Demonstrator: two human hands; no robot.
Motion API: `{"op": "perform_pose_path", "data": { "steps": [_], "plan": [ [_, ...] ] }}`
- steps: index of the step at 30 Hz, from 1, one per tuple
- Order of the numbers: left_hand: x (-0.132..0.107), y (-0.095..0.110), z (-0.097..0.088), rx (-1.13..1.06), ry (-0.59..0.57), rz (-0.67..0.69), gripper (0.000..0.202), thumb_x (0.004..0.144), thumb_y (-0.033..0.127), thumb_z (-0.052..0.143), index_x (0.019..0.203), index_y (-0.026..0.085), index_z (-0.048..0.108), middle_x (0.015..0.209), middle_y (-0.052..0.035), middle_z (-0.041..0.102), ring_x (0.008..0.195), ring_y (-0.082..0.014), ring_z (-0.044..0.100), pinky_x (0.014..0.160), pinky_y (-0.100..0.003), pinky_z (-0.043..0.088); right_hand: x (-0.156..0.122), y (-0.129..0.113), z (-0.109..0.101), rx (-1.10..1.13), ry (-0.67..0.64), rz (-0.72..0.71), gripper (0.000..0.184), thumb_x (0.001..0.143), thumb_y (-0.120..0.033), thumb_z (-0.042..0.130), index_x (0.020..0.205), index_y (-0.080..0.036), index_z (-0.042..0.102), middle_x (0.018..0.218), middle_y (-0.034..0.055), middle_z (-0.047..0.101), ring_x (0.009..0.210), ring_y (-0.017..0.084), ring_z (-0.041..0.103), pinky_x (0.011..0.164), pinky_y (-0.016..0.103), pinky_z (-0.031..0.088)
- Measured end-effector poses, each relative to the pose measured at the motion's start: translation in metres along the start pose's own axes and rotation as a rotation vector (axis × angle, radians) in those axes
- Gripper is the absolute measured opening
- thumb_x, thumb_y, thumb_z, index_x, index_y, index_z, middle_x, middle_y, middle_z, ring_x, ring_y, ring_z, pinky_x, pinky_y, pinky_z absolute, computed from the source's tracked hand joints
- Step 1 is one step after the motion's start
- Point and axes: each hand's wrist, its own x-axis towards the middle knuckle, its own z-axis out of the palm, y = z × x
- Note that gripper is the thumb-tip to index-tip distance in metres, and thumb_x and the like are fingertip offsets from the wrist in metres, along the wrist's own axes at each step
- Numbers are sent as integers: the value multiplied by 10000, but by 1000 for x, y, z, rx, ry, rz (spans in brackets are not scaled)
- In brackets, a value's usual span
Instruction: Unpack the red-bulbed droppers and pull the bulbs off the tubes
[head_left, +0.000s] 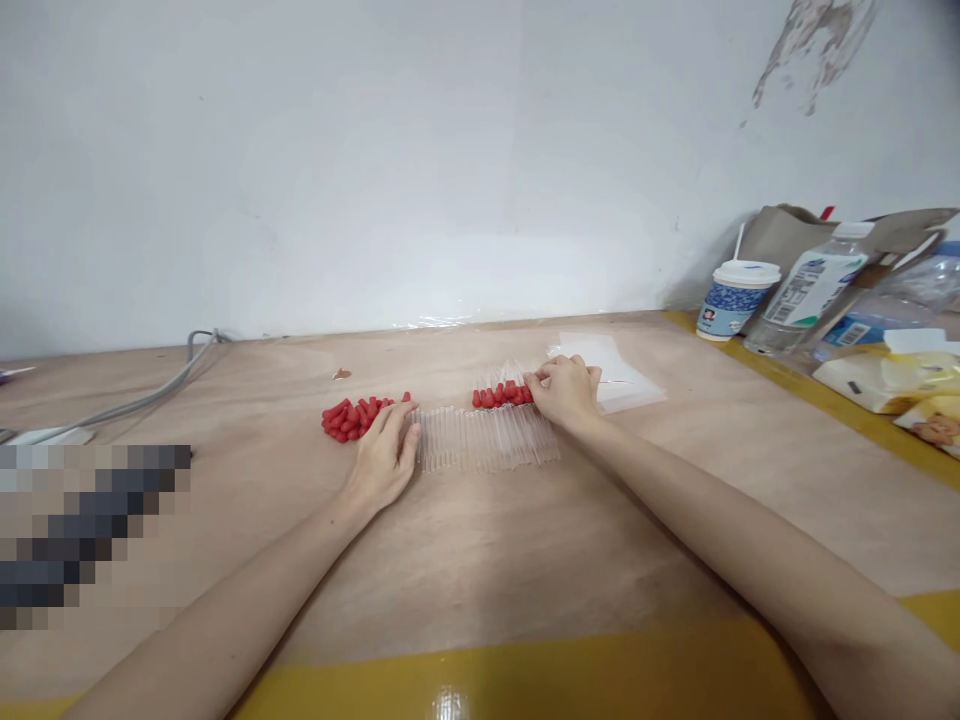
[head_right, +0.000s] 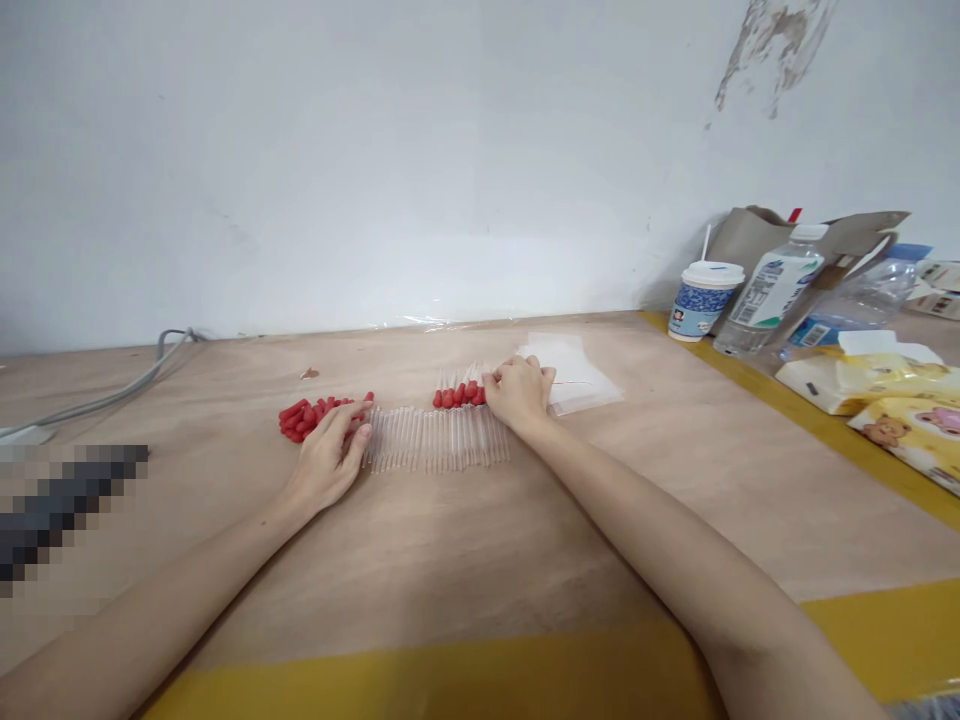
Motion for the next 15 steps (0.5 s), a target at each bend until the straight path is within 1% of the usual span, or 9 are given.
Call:
{"op": "perform_pose_path", "data": {
  "steps": [3, 5, 7, 10, 13, 15],
  "plan": [
    [0, 1, 0, 25, 0, 29, 312, 868, 306, 399, 1137, 176, 491, 1131, -88, 548, 1039, -216, 526, 901, -376, 443, -4, 1, -6, 71, 87, 46, 308, 825, -372, 449, 694, -191, 660, 938, 111, 612, 926, 285, 453, 755, 444, 303],
    [0, 1, 0, 51, 18, 81, 318, 858, 307, 428, 1141, 176, 494, 1124, -92, 544, 1058, -222, 509, 928, -386, 426, -10, 4, -12, 111, 119, 2, 280, 837, -361, 442, 757, -198, 656, 983, 104, 611, 952, 281, 454, 765, 432, 309],
    [-1, 2, 0, 64, 50, 144, 339, 850, 298, 452, 1165, 177, 485, 1136, -99, 530, 1084, -226, 489, 956, -395, 407, -19, 8, -18, 135, 106, -107, 232, 849, -321, 443, 829, -212, 647, 955, 81, 630, 949, 258, 478, 800, 425, 304],
    [-2, 7, 1, 71, 109, 234, 383, 844, 274, 475, 1217, 188, 465, 1212, -114, 481, 1138, -235, 459, 972, -402, 398, -37, 13, -26, 163, 67, -305, 183, 855, -263, 452, 897, -229, 627, 867, 38, 656, 901, 207, 530, 878, 418, 272],
    [-4, 17, 3, 94, 135, 346, 364, 840, 239, 495, 1204, 230, 502, 1283, -107, 442, 1174, -239, 444, 962, -408, 409, -55, 11, -29, 208, 32, -486, 177, 865, -242, 446, 907, -242, 618, 832, 13, 667, 867, 176, 548, 914, 401, 257],
    [-6, 24, 5, 104, 122, 434, 337, 839, 222, 506, 1173, 259, 535, 1292, -84, 462, 1189, -238, 441, 967, -422, 404, -64, 7, -29, 228, 13, -563, 174, 866, -235, 447, 886, -245, 620, 795, 4, 668, 849, 169, 548, 911, 395, 260]
  ]
}}
